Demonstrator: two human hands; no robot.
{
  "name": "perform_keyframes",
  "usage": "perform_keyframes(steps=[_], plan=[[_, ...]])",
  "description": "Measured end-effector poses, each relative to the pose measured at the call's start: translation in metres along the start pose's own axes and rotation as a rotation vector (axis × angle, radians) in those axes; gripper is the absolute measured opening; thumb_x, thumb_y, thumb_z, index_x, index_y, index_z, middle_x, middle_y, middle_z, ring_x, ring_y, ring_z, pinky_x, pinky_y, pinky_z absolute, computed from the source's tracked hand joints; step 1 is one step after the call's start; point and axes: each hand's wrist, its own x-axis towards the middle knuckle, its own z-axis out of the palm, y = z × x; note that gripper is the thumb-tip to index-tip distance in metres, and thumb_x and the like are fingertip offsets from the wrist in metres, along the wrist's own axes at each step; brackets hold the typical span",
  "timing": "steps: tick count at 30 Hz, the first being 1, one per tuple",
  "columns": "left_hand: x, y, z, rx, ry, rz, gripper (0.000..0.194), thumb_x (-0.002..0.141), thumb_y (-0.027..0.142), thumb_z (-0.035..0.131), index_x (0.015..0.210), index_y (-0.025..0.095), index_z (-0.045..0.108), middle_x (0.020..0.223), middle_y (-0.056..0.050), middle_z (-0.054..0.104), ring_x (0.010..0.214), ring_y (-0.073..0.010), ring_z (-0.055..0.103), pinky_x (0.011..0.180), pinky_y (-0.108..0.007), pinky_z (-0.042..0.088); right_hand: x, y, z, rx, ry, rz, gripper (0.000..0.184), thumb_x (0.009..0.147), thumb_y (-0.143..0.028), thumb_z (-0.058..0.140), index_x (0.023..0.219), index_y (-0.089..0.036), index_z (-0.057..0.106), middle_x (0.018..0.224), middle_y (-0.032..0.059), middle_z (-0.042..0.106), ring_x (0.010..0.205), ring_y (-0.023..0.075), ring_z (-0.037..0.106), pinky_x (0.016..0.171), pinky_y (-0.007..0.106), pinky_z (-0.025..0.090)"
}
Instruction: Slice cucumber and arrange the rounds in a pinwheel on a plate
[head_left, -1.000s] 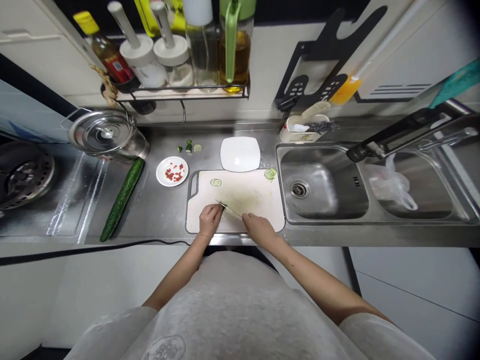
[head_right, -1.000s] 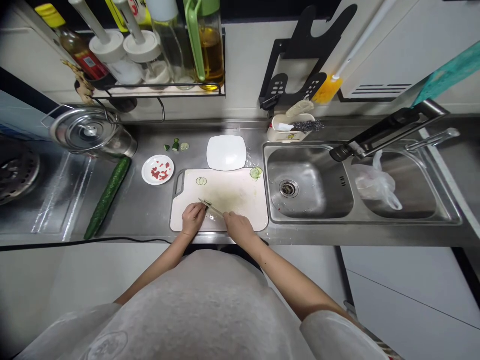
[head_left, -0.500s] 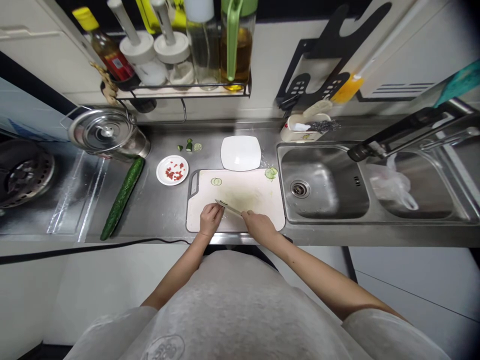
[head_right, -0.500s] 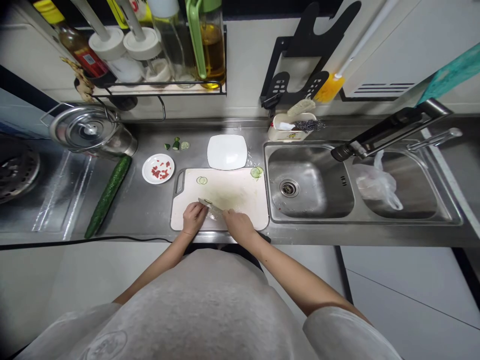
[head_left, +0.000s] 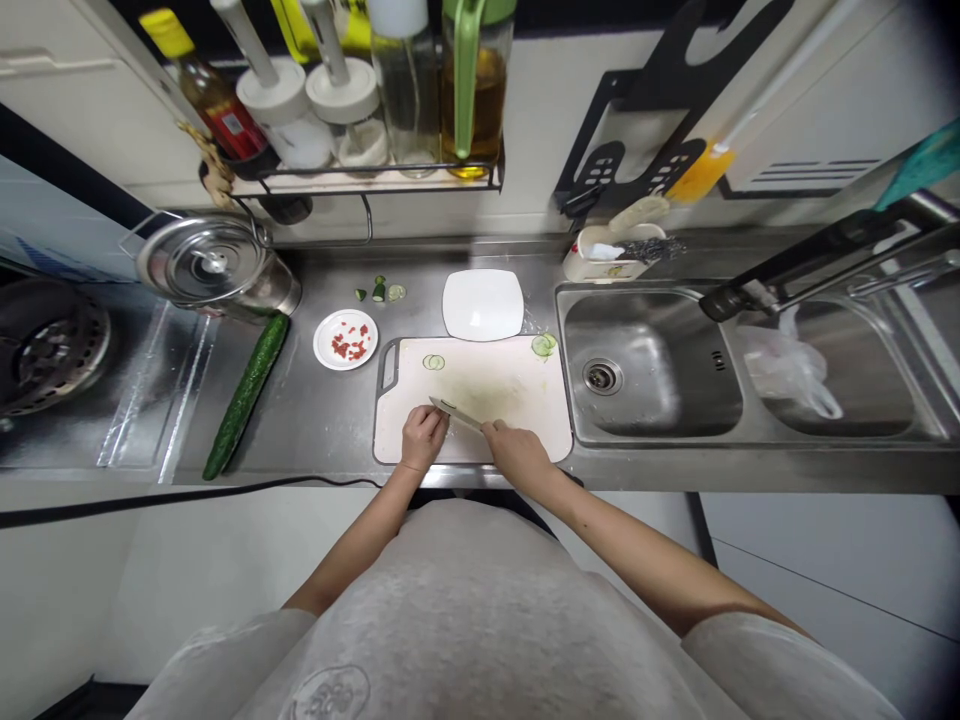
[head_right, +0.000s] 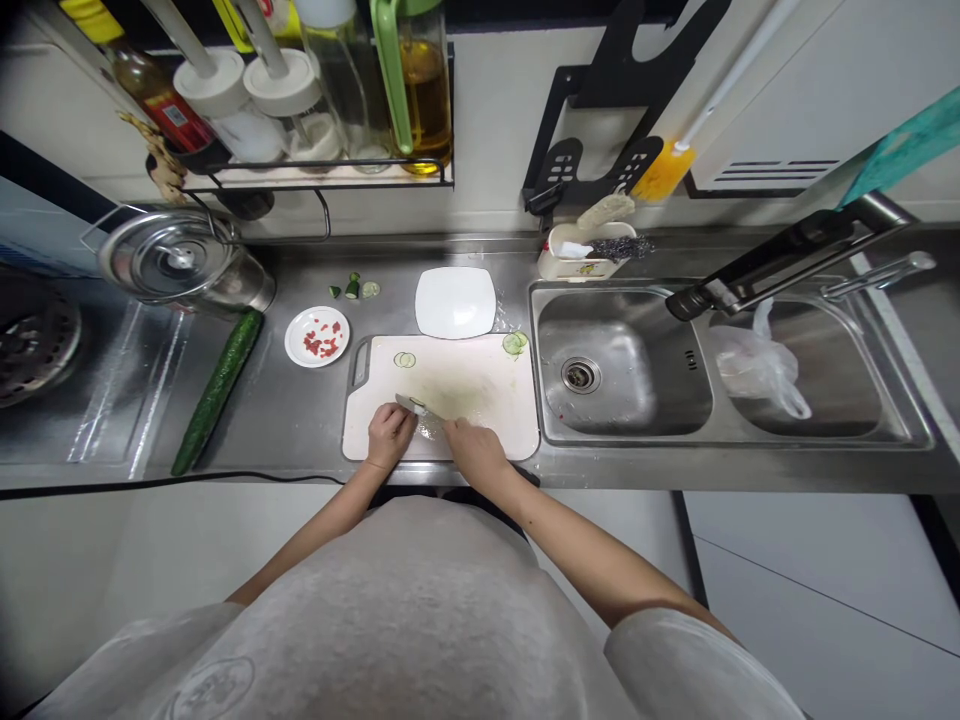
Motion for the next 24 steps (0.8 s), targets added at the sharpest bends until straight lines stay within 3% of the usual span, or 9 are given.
perform_keyframes(steps=[9,24], plan=[[0.001,0.001,0.0,0.001,0.003,0.014,0.014,0.087,0.02,0.055,0.075,0.019,0.063,0.077,-0.004,0.058,0.077,-0.0149,0.054,0.072,-0.028,0.045,0.005,0.0,0.008,0.046,0.018,-0.004,0.028,0.09,-0.007,0.033,0.109,-0.016,0.051,0.102,0.0128,0.062,0.088,0.0213,0.065,0.069,0.027,0.044],[0.0,0.001,0.0,-0.007,-0.007,-0.002,0.016,0.089,0.023,0.052,0.079,0.02,0.064,0.078,-0.005,0.061,0.079,-0.0157,0.056,0.074,-0.03,0.047,0.012,-0.002,-0.003,0.054,0.0,-0.049,0.026,0.092,-0.008,0.033,0.107,-0.015,0.053,0.098,0.0141,0.064,0.09,0.0227,0.066,0.071,0.028,0.045]])
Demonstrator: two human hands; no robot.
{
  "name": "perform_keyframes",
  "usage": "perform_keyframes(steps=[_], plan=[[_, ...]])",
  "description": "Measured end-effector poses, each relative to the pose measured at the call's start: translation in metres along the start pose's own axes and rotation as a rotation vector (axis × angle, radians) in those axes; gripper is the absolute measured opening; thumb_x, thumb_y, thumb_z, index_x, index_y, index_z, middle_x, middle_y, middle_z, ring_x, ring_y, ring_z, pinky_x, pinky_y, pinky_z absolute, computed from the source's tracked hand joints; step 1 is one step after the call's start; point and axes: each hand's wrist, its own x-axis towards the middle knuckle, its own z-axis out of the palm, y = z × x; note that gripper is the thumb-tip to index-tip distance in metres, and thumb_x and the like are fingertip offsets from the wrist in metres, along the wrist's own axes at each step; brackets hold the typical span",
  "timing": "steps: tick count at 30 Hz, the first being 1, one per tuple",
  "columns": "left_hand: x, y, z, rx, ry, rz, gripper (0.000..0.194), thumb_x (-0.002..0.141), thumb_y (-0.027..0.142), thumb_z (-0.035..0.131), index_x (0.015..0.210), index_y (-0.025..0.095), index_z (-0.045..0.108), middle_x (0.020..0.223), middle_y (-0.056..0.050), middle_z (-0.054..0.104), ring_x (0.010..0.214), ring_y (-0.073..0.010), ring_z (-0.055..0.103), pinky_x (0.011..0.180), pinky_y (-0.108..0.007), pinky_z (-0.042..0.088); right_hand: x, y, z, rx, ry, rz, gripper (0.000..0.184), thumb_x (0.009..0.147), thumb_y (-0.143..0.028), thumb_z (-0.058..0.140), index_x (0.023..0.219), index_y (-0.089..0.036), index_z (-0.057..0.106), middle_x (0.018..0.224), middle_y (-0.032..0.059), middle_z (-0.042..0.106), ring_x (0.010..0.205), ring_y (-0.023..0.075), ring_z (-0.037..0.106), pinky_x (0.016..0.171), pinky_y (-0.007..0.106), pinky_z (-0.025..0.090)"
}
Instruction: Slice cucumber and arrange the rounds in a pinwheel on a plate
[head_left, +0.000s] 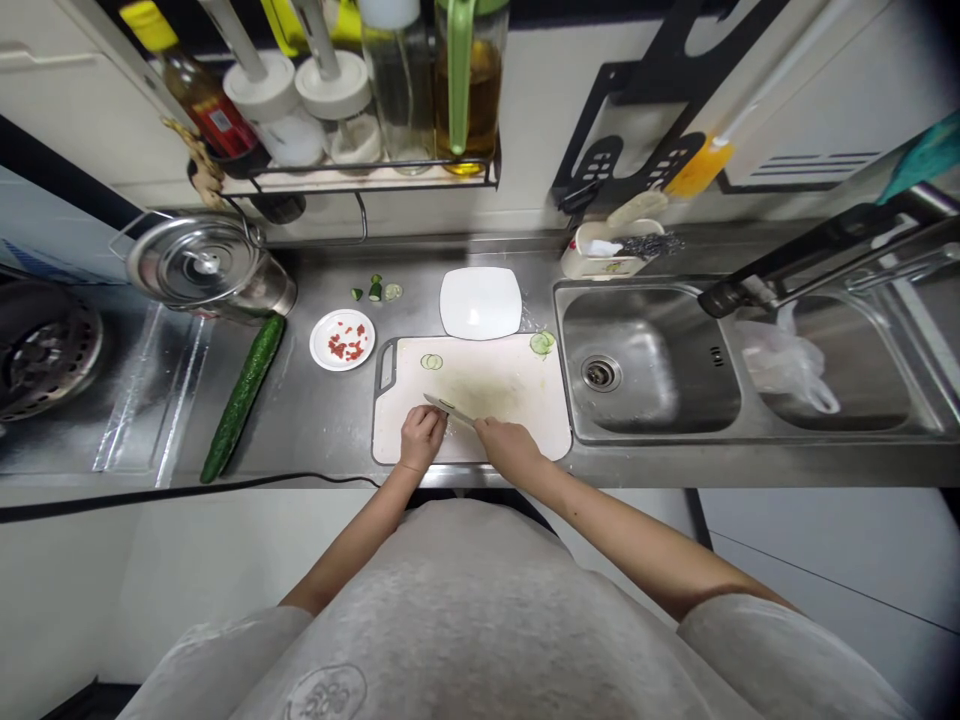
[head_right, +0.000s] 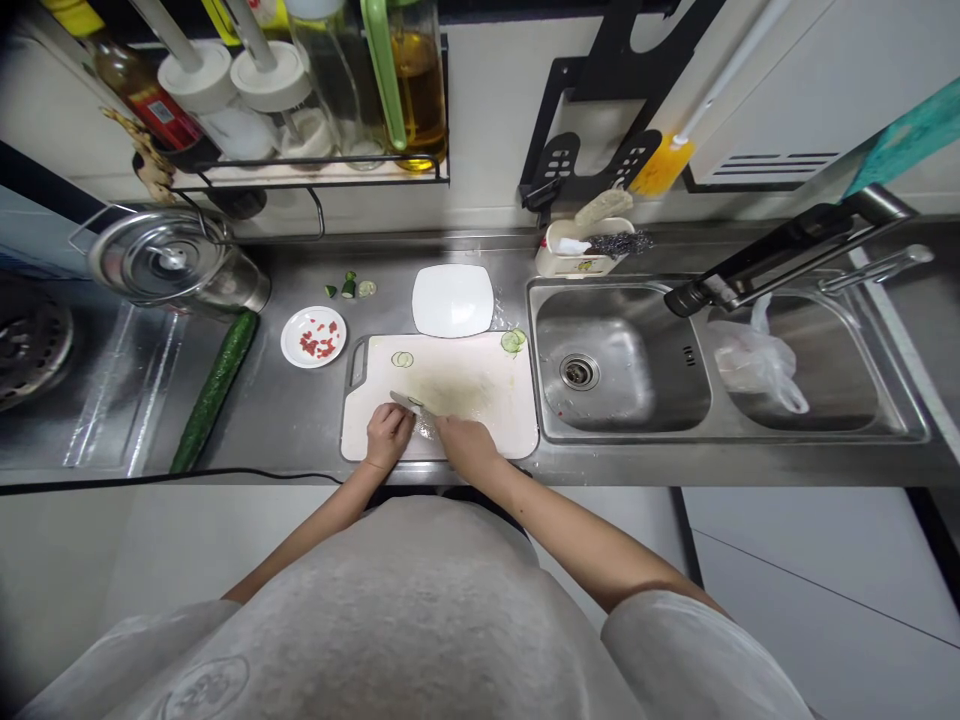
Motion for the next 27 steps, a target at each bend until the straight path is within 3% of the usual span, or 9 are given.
perform_keyframes(steps=[6,16,27], plan=[[0.0,0.0,0.0,-0.02,-0.002,0.0,0.014,0.089,0.023,0.053,0.083,0.02,0.065,0.081,-0.006,0.062,0.082,-0.0159,0.057,0.076,-0.031,0.048,0.008,0.0,0.002,0.017,-0.003,-0.023,0.026,0.088,-0.005,0.039,0.107,-0.015,0.053,0.098,0.0122,0.066,0.089,0.0229,0.066,0.071,0.028,0.045],[0.001,0.001,0.0,-0.031,-0.007,-0.011,0.014,0.089,0.022,0.052,0.086,0.02,0.065,0.083,-0.006,0.063,0.083,-0.0157,0.058,0.077,-0.031,0.049,0.016,0.004,-0.007,0.017,-0.024,-0.069,0.025,0.092,-0.009,0.036,0.108,-0.015,0.054,0.097,0.0125,0.067,0.089,0.0219,0.066,0.072,0.028,0.046],[0.0,-0.001,0.001,-0.035,-0.021,-0.033,0.013,0.089,0.022,0.053,0.086,0.02,0.065,0.083,-0.006,0.062,0.084,-0.016,0.058,0.078,-0.031,0.049,0.025,0.002,-0.001,0.038,0.019,-0.076,0.025,0.092,-0.009,0.035,0.106,-0.014,0.055,0.094,0.0121,0.067,0.085,0.0209,0.066,0.069,0.026,0.046]])
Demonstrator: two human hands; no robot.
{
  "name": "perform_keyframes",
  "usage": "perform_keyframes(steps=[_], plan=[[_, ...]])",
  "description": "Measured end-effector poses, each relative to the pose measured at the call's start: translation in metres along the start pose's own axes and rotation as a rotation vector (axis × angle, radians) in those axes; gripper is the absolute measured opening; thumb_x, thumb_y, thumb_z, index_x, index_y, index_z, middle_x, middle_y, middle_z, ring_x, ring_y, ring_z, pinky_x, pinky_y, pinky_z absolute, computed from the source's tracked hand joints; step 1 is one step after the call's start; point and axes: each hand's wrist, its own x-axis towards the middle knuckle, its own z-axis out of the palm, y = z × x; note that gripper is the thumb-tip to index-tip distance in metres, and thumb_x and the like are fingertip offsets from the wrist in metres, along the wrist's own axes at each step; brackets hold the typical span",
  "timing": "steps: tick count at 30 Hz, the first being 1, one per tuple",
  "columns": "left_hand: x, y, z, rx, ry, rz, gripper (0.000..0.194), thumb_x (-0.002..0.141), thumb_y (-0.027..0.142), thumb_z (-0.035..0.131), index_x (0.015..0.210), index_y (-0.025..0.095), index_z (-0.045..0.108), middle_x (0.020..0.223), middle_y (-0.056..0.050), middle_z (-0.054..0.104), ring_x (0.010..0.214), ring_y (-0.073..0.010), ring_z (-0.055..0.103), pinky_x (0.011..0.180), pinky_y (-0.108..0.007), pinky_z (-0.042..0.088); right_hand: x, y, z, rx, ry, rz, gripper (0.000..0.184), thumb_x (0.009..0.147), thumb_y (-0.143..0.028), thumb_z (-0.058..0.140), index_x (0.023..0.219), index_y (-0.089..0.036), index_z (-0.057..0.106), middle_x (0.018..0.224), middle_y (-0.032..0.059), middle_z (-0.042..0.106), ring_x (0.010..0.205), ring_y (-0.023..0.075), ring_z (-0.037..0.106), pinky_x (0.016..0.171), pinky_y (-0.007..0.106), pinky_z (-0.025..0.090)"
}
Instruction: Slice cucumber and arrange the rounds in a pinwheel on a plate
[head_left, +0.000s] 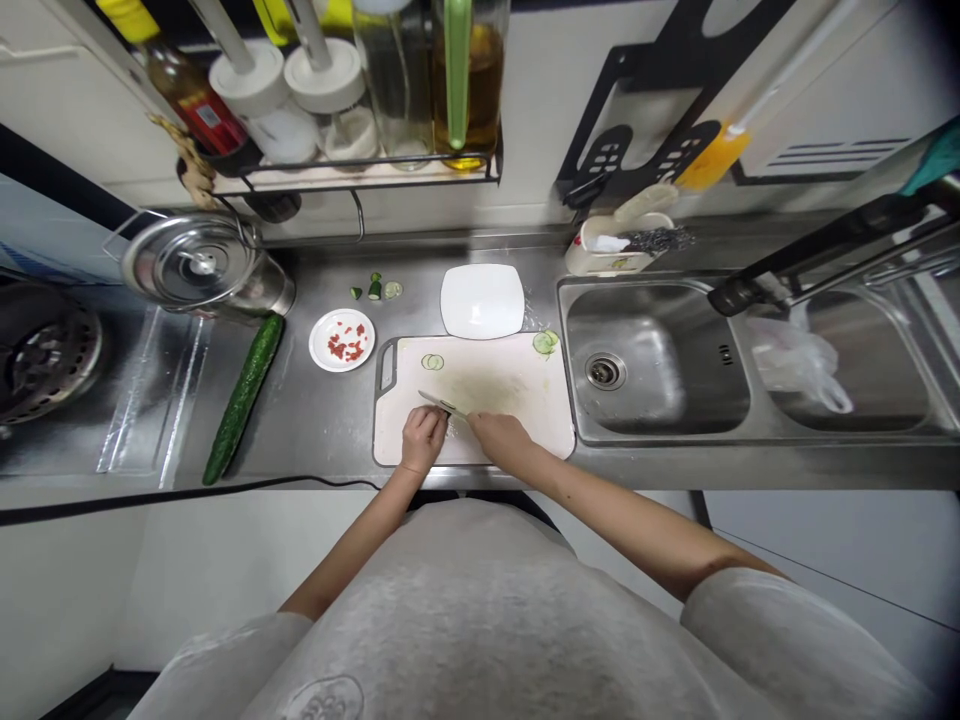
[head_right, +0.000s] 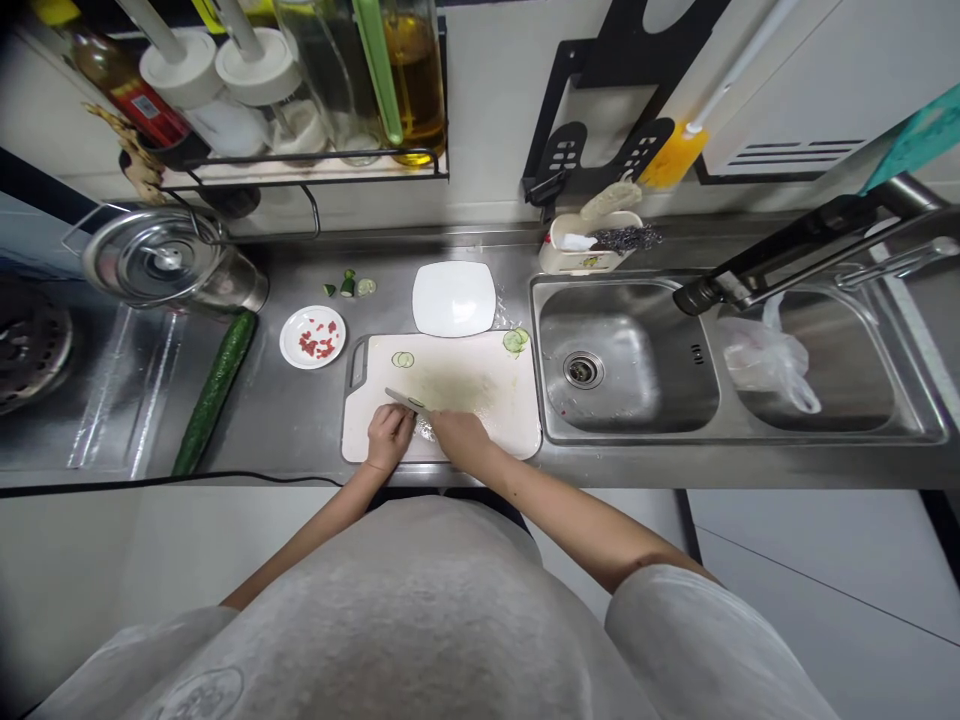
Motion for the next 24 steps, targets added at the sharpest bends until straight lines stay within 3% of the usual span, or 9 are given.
perform_keyframes(steps=[24], plan=[[0.001,0.002,-0.001,-0.019,-0.028,-0.039,0.013,0.089,0.022,0.051,0.086,0.02,0.063,0.086,-0.006,0.064,0.087,-0.0154,0.059,0.081,-0.031,0.049,0.021,0.004,0.003,0.01,0.008,-0.042,0.029,0.093,-0.01,0.033,0.108,-0.013,0.057,0.094,0.0128,0.069,0.091,0.0238,0.067,0.072,0.029,0.049]])
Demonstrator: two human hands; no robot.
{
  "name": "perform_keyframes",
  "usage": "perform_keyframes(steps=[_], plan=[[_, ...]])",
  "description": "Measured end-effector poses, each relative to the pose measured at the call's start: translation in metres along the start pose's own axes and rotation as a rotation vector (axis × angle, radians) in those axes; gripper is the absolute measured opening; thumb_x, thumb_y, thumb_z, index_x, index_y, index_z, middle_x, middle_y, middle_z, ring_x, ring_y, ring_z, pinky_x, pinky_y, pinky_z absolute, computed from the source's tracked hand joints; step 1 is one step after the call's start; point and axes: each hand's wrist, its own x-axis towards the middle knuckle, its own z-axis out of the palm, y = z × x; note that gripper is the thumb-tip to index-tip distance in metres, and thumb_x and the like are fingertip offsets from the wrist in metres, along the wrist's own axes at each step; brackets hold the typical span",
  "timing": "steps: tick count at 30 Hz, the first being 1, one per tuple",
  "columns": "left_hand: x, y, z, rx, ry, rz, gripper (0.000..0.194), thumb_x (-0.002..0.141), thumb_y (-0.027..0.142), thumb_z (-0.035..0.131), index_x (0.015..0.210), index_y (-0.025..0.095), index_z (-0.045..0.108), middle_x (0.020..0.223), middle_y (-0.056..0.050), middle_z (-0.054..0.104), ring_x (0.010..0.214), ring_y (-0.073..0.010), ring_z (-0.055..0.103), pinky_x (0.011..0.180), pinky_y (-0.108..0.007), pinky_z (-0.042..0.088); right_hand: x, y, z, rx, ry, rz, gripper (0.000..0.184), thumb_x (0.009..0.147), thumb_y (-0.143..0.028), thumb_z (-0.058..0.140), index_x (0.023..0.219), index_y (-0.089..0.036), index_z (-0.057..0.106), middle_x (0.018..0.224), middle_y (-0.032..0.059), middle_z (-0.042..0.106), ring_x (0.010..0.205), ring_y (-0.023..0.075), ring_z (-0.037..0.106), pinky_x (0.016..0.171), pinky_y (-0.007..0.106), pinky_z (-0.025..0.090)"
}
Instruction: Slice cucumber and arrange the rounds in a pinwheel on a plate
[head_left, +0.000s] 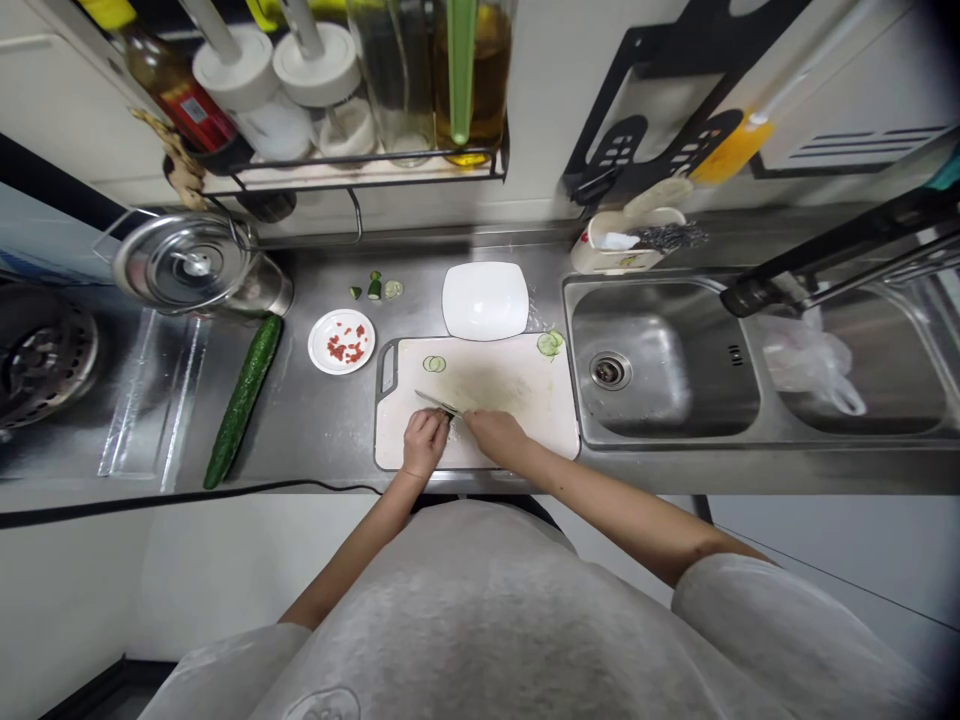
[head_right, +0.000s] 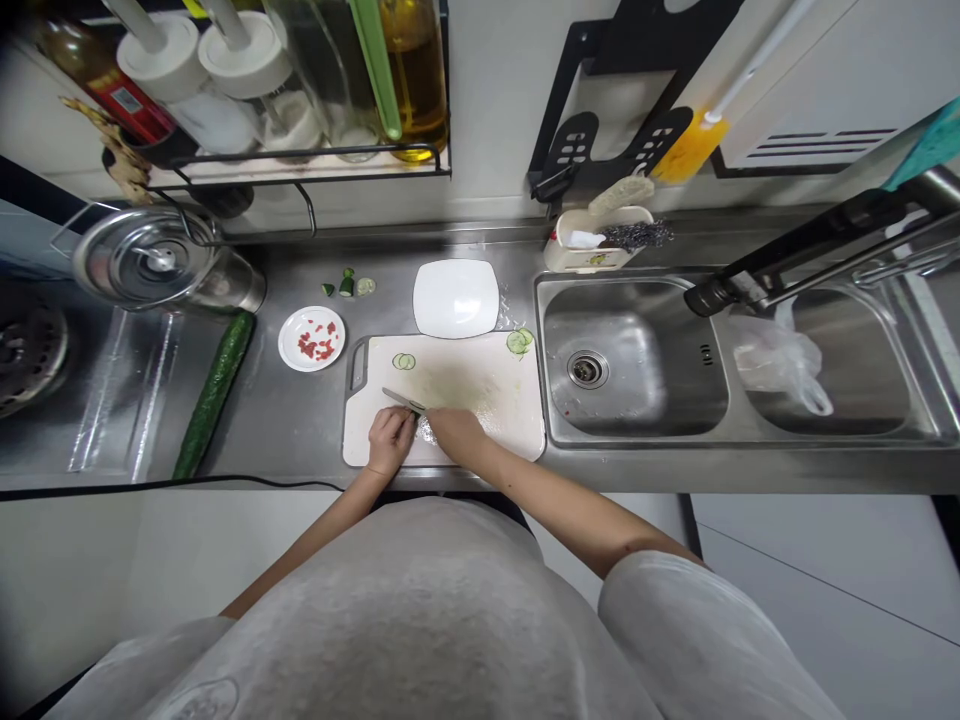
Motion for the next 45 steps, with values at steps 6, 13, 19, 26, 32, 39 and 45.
perform_keyframes(steps=[6,13,19,26,32,39,45], plan=[[0.0,0.001,-0.001,-0.001,-0.005,-0.001,0.013,0.09,0.022,0.05,0.086,0.019,0.063,0.086,-0.006,0.064,0.087,-0.0153,0.059,0.081,-0.031,0.049,0.005,-0.001,0.003,0.014,0.01,0.004,0.028,0.094,-0.01,0.032,0.106,-0.012,0.057,0.095,0.0137,0.069,0.091,0.0222,0.067,0.073,0.028,0.048],[0.0,0.002,-0.001,-0.001,-0.006,-0.018,0.014,0.09,0.023,0.05,0.088,0.02,0.064,0.087,-0.006,0.064,0.088,-0.0161,0.058,0.081,-0.031,0.048,0.002,-0.005,0.007,-0.009,0.021,0.034,0.026,0.093,-0.009,0.033,0.107,-0.013,0.055,0.097,0.0138,0.068,0.087,0.0215,0.067,0.072,0.028,0.048],[0.001,0.004,-0.002,-0.007,-0.011,-0.031,0.015,0.089,0.024,0.049,0.089,0.02,0.063,0.087,-0.006,0.063,0.086,-0.0166,0.057,0.081,-0.032,0.048,-0.002,-0.01,0.013,-0.017,0.052,0.072,0.027,0.094,-0.01,0.032,0.108,-0.014,0.055,0.097,0.0123,0.068,0.088,0.0213,0.066,0.073,0.028,0.047],[0.0,0.009,-0.002,-0.058,-0.002,-0.07,0.016,0.091,0.027,0.046,0.096,0.02,0.059,0.087,-0.006,0.061,0.085,-0.0176,0.056,0.079,-0.033,0.047,-0.007,-0.005,0.011,-0.073,0.074,0.137,0.031,0.097,-0.019,0.029,0.114,-0.019,0.054,0.101,0.0104,0.064,0.087,0.0189,0.064,0.071,0.028,0.044],[0.007,0.021,-0.016,-0.065,0.334,-0.361,0.019,0.089,0.035,0.048,0.097,0.02,0.055,0.088,-0.006,0.058,0.078,-0.0172,0.054,0.071,-0.031,0.046,-0.024,0.02,0.005,-0.235,0.269,0.228,0.036,0.095,-0.017,0.034,0.125,-0.023,0.053,0.104,0.0115,0.06,0.088,0.0193,0.059,0.071,0.03,0.036],[0.066,0.046,-0.041,-0.018,-0.019,-0.199,0.021,0.084,0.035,0.056,0.099,0.024,0.066,0.099,-0.006,0.066,0.095,-0.0223,0.058,0.087,-0.036,0.044,-0.04,0.039,-0.002,-0.316,0.438,0.136,0.041,0.095,-0.016,0.034,0.132,-0.024,0.052,0.11,0.0113,0.058,0.086,0.0195,0.051,0.075,0.034,0.03],[0.079,0.057,-0.031,-0.002,-0.355,-0.225,0.017,0.078,0.036,0.063,0.089,0.026,0.071,0.093,-0.004,0.07,0.095,-0.0225,0.061,0.084,-0.033,0.045,-0.044,0.035,0.001,-0.331,0.457,0.073,0.04,0.095,-0.017,0.036,0.13,-0.024,0.054,0.108,0.0107,0.058,0.084,0.0189,0.048,0.074,0.033,0.029]])
